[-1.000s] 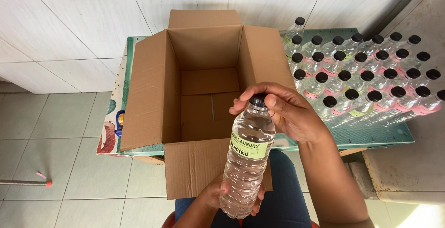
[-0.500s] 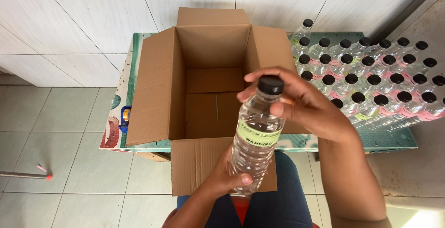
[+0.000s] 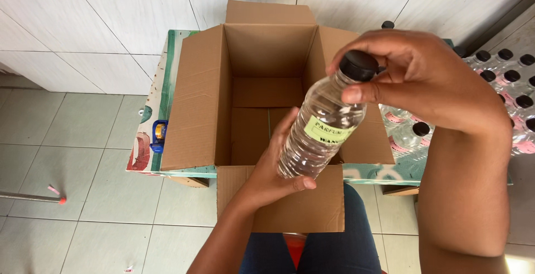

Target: The person assembles a cardboard box and places two plastic bottles of liquid into it from a collection of bottles on the table.

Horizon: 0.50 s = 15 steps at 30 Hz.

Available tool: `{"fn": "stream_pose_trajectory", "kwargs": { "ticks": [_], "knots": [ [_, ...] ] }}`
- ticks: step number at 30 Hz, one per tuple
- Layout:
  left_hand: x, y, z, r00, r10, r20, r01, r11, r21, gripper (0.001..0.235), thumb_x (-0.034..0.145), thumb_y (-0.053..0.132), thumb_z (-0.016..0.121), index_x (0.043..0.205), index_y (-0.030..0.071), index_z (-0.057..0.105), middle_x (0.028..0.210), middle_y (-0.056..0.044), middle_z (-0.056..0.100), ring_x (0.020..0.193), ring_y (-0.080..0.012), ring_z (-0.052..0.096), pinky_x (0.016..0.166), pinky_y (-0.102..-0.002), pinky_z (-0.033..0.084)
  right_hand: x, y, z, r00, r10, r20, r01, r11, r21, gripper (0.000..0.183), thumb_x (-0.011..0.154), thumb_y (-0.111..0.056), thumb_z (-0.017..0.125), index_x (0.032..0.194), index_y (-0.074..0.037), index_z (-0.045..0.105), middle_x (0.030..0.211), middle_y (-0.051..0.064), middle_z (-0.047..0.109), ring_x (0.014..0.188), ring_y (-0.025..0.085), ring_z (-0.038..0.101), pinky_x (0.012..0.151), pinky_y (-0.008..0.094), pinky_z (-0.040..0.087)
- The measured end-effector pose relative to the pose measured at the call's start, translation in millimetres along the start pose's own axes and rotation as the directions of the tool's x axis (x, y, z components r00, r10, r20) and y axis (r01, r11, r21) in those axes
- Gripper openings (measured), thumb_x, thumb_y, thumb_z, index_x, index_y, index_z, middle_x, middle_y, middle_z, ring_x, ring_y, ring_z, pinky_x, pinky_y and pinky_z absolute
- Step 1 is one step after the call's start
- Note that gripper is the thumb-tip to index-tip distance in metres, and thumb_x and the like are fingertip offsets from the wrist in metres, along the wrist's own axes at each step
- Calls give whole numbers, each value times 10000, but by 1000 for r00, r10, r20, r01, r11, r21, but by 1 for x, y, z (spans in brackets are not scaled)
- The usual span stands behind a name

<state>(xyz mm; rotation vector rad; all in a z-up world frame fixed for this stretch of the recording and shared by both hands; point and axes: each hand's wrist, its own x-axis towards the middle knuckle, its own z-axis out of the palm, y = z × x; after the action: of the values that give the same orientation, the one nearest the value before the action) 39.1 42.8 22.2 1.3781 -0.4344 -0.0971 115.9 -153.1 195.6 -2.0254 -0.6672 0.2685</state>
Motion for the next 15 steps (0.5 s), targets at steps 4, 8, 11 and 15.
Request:
{"fn": "stream_pose_trajectory", "kwargs": {
  "ticks": [4, 8, 11, 15],
  "knots": [
    [-14, 0, -11, 973, -91, -210, 170, 901, 399, 1121, 795, 805, 379, 1541, 176, -173, 1656, -170, 227, 1486, -356, 330, 1069, -592, 381, 19, -6, 10, 999, -15, -44, 10, 995, -99, 262, 811, -105, 751, 1068, -62, 722, 1006, 21, 723, 944, 99, 655, 734, 248, 521],
    [-31, -36, -15, 968, 130, -214, 130, 466, 875, 681, 937, 606, 473, 1395, 102, 470, 1305, -120, 586, 1164, -322, 563, 950, -481, 411, 46, 11, 23, 970, -157, -186, 109, 963, -246, 251, 853, -141, 805, 1084, -92, 717, 1081, 21, 696, 1018, 109, 642, 765, 240, 523],
    [-34, -60, -19, 985, 62, -160, 133, 317, 939, 587, 858, 671, 578, 1148, 170, 674, 969, -14, 708, 856, -245, 640, 787, -429, 434, 78, 34, 35, 931, -282, -230, 206, 930, -305, 236, 899, -162, 802, 1095, -81, 698, 1106, 42, 664, 1034, 138, 625, 722, 255, 530],
    [-35, -93, -33, 957, 264, -120, 67, 199, 978, 438, 820, 610, 761, 772, 194, 631, 664, 47, 564, 616, -196, 529, 627, -369, 389, 127, 74, 53, 868, -440, -229, 364, 879, -309, 237, 899, -163, 815, 1073, -58, 692, 1099, 61, 671, 1054, 197, 609, 909, 319, 454]
  ]
}}
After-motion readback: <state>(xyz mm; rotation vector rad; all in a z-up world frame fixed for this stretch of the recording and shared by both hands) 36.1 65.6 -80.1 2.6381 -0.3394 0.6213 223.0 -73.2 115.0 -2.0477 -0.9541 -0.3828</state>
